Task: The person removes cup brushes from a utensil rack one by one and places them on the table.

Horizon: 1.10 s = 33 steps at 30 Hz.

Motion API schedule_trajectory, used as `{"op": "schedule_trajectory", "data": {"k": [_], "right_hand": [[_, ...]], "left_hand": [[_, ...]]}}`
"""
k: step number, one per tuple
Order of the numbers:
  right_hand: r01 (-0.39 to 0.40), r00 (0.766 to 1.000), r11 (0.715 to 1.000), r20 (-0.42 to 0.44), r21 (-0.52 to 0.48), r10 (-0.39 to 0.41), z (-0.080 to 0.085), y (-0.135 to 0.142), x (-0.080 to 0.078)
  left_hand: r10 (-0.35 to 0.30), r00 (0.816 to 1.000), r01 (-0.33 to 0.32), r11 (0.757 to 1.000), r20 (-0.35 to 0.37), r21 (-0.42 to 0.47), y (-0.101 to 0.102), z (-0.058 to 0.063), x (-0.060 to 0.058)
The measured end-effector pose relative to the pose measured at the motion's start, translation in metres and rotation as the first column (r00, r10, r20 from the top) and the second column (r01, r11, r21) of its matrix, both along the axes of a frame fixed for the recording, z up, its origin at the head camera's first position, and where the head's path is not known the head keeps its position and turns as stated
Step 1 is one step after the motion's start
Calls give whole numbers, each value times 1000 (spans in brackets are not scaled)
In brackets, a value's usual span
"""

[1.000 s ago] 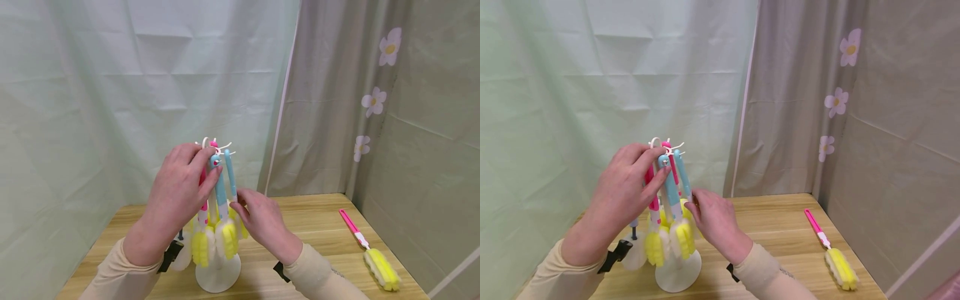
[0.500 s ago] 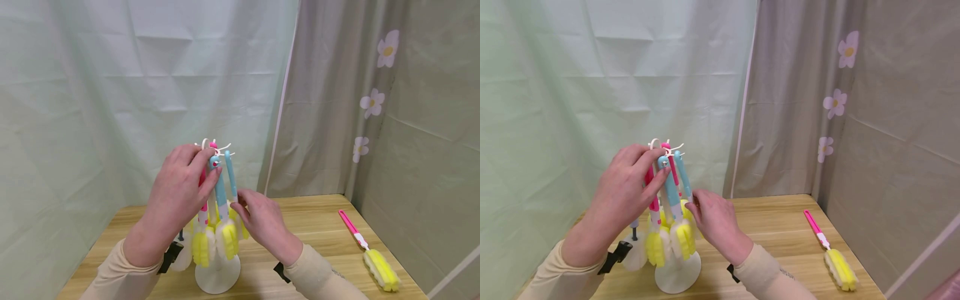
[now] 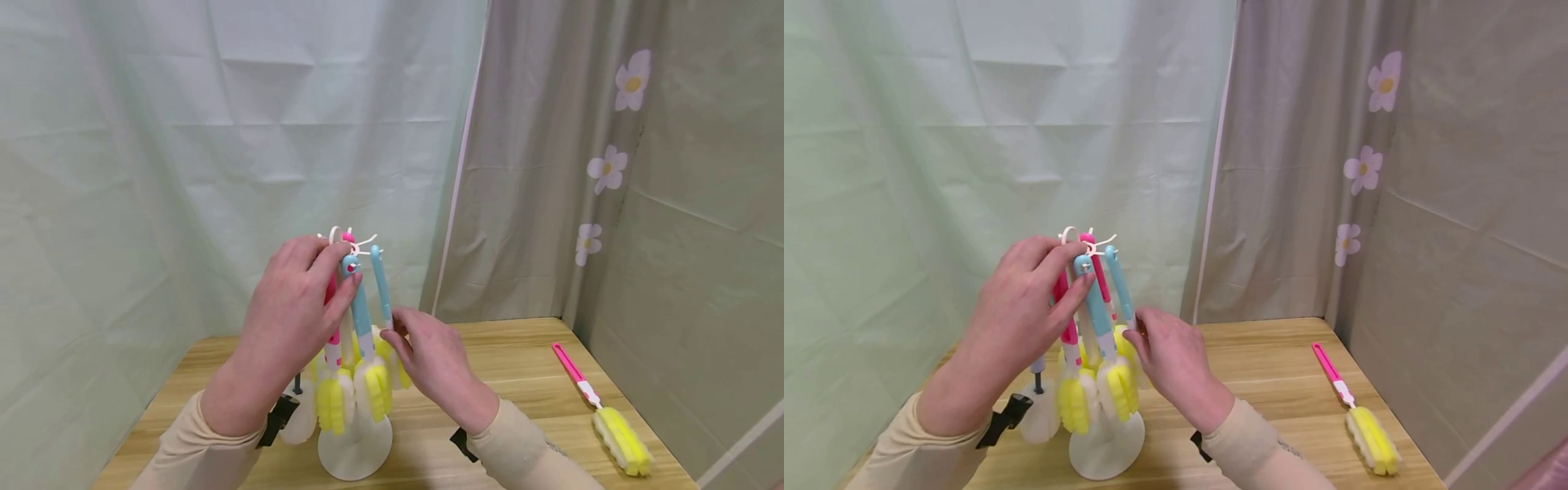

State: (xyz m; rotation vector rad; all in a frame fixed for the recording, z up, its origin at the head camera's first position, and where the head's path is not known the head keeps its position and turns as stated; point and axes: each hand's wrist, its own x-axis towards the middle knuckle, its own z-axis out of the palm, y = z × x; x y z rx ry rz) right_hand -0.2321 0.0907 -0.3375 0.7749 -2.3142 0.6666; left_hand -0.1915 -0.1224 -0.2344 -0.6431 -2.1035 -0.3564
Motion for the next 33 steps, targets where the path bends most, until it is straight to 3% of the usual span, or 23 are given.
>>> {"op": "schedule_trajectory", "data": {"k": [22,33], "right_hand": [[33,999,999,-8,-1,-33,2,6,0],[44,999,999,9,-16,-44,3,11,1]], "left_hand": [[-7,1000,7,1000,-27,1,0,-3,-1],[8,1000,-8,1000,6,0,0,-2,-1]]}}
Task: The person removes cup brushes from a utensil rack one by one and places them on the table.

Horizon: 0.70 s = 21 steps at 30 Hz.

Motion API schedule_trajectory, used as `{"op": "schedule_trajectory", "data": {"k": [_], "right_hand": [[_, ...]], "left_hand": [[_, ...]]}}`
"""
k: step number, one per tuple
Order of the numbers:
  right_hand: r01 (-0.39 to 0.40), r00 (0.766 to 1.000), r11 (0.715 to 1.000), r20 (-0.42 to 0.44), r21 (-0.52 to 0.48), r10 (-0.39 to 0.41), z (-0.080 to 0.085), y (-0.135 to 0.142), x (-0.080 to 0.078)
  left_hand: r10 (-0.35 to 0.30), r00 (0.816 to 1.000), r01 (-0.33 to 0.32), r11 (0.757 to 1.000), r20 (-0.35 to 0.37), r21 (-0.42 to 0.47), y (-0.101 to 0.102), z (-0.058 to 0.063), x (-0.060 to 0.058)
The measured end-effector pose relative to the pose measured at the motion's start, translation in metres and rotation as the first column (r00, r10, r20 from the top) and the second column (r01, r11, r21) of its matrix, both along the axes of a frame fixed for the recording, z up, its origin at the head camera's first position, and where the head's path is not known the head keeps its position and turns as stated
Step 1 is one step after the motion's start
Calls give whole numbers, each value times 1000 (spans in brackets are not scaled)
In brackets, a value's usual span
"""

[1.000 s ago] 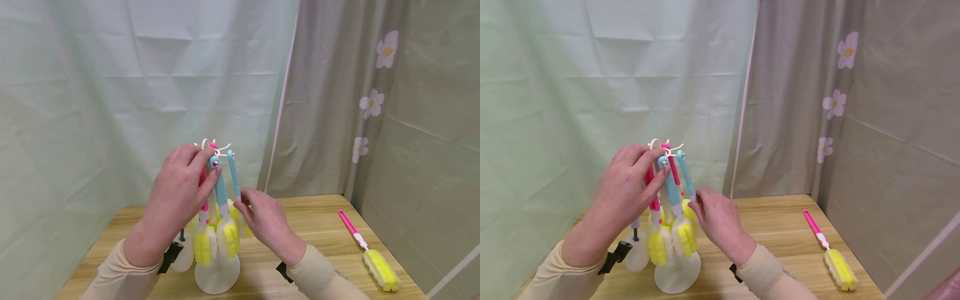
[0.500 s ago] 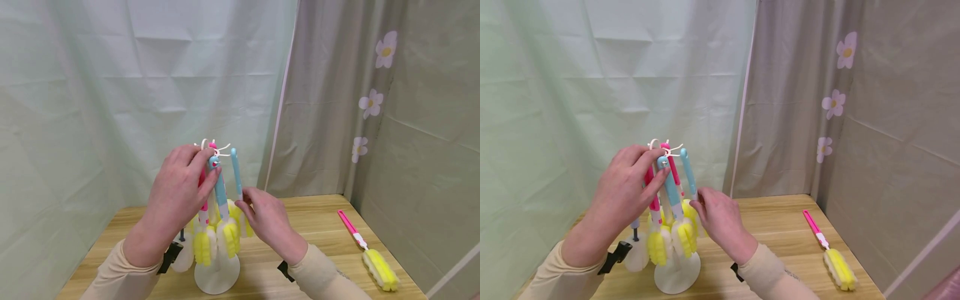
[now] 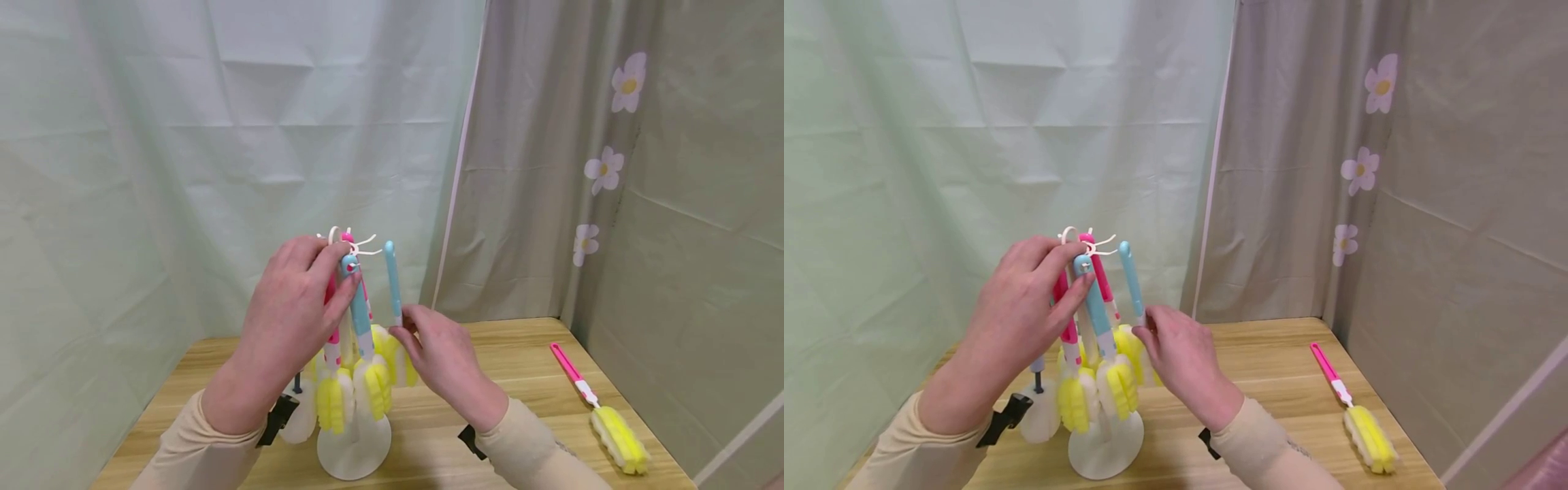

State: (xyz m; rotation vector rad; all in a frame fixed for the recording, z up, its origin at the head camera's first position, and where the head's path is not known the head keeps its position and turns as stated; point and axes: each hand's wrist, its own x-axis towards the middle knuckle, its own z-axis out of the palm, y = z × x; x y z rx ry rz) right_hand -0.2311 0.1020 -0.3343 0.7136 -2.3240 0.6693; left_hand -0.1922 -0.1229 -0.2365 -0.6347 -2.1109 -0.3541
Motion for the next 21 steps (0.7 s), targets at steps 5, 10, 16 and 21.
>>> {"op": "schedule_trajectory", "data": {"k": [5,10,16,21], "right_hand": [[10,1000,1000,10,-4,-10,1,3,2],[21,1000,1000,19,1,-21,2,5,1],[37,999,999,26,13,-38,2,10,2],[41,999,999,23,9,-41,1,16,1]], "left_hand": [[-14,1000,14,1000,-18,0,0,0,1],[-18,999,18,1000,-35,2,-1,0,0],[-13,1000,13,1000,-29,4,0,0,0],[-13,1000,13,1000,-18,7,1,1,1]]}}
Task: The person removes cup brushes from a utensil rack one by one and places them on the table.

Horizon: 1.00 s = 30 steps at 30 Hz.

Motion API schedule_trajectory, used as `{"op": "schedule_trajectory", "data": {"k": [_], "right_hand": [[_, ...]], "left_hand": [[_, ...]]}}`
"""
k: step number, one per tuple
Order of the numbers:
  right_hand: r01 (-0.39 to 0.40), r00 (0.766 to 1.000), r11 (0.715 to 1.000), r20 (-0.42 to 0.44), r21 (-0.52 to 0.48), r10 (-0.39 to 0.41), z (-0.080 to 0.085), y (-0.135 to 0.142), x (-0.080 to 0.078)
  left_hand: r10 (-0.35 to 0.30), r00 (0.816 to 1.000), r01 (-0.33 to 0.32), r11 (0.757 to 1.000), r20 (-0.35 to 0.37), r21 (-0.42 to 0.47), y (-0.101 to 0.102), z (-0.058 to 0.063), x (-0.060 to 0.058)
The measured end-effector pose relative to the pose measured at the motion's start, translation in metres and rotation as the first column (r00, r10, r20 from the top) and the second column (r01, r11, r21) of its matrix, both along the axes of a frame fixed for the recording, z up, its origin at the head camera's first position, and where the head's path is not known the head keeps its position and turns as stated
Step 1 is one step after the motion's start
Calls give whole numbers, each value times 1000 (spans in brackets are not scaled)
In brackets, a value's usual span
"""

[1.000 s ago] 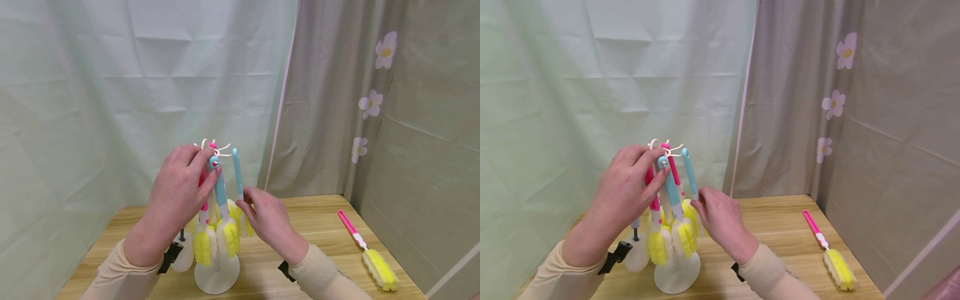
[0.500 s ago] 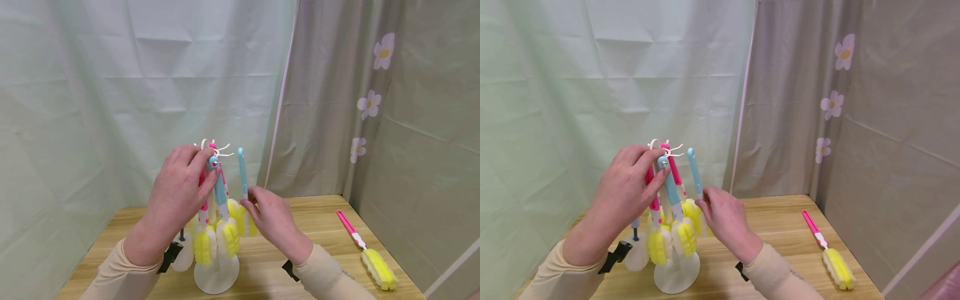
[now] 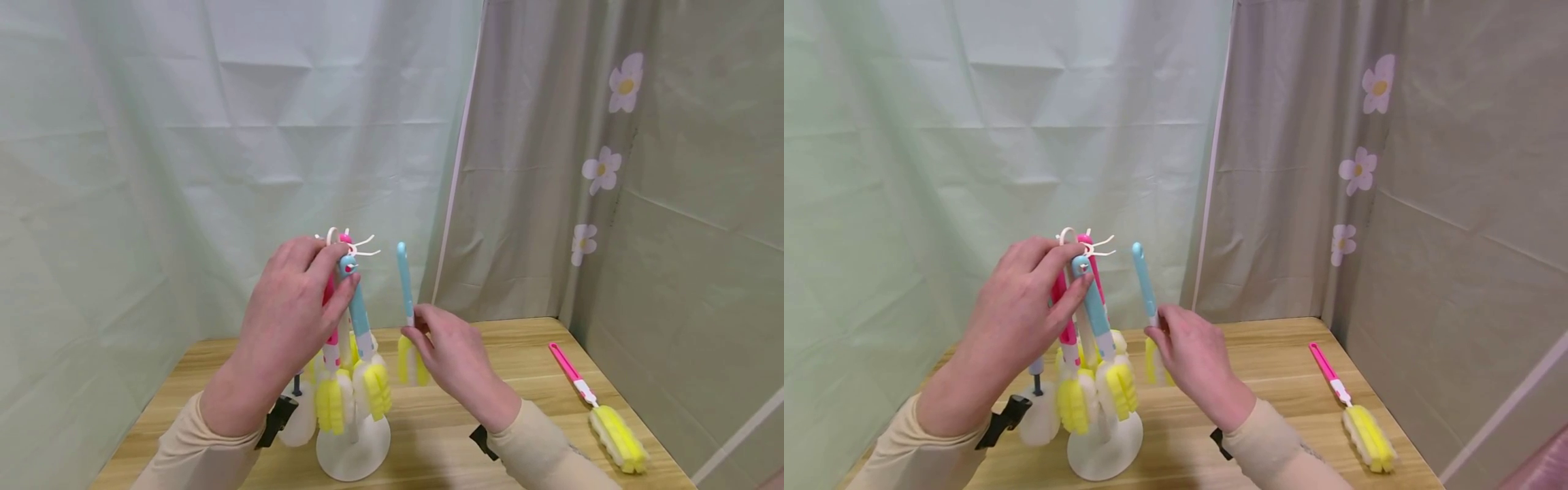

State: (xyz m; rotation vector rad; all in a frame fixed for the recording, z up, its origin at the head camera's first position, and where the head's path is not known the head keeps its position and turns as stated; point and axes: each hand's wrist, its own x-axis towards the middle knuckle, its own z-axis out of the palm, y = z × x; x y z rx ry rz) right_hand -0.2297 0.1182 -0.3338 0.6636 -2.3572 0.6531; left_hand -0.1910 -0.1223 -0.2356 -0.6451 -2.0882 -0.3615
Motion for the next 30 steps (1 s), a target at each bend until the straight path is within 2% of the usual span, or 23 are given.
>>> {"op": "schedule_trajectory", "data": {"k": [24,30], "right_hand": [[89,996,996,9,17,-89,-15,44,-2],[107,994,994,37,18,-107,-15,54,-1]], "left_hand": [[-24,999,24,1000,-25,13,0,-2,-3],[-21,999,21,1000,-28,13,0,-2,-3]]}}
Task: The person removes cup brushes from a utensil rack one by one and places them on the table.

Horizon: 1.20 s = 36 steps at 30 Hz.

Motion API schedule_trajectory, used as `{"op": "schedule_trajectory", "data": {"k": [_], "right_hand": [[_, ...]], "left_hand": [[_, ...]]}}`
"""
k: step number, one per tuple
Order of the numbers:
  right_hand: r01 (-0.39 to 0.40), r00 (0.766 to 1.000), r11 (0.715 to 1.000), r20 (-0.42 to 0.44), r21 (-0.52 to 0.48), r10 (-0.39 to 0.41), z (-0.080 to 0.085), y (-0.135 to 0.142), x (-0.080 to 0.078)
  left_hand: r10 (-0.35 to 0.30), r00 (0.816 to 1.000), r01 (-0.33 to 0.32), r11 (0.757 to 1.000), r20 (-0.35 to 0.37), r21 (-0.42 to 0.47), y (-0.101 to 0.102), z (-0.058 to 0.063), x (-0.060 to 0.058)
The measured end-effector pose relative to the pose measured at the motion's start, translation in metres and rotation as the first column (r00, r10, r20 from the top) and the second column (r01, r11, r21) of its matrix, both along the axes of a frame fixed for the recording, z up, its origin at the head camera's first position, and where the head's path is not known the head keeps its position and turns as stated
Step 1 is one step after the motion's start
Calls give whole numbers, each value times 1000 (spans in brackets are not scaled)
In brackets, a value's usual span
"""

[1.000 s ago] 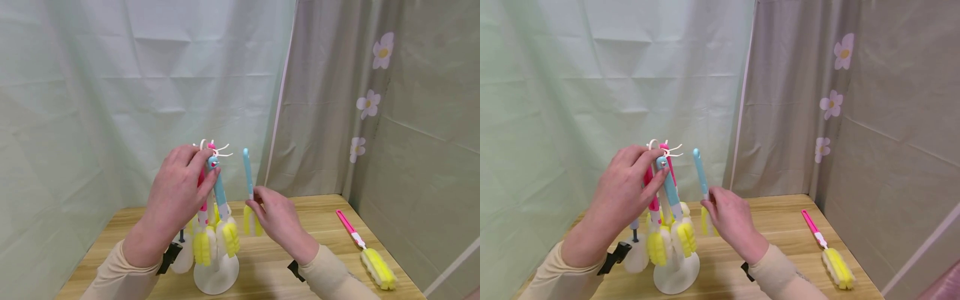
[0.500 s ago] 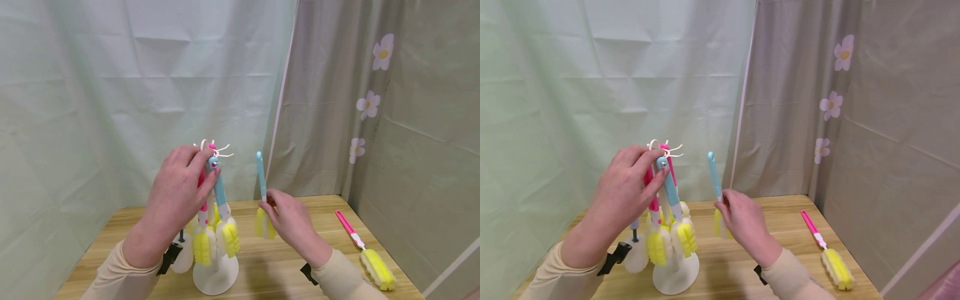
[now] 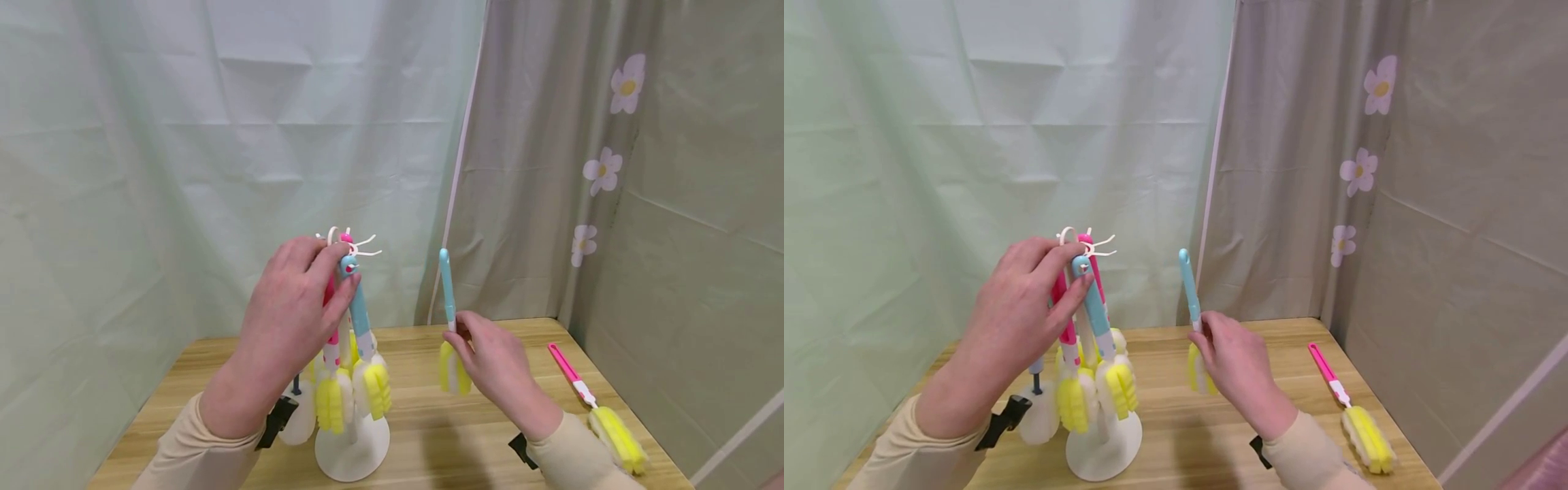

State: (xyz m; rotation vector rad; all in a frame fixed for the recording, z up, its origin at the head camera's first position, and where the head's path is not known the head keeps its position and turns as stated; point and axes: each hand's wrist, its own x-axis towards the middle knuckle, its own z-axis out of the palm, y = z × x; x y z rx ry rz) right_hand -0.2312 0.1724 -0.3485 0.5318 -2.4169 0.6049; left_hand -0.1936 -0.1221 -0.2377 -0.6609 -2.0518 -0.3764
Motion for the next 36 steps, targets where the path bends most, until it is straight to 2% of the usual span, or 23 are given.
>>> {"op": "schedule_trajectory", "data": {"k": [14,36], "right_hand": [[42,999,999,32,7,-42,0,24,2],[125,988,992,91,36,-127,-1,60,3]], "left_hand": [[-7,1000,7,1000,1,-2,0,0,1],[22,999,-22,1000,31,-9,-1,1,4]]}}
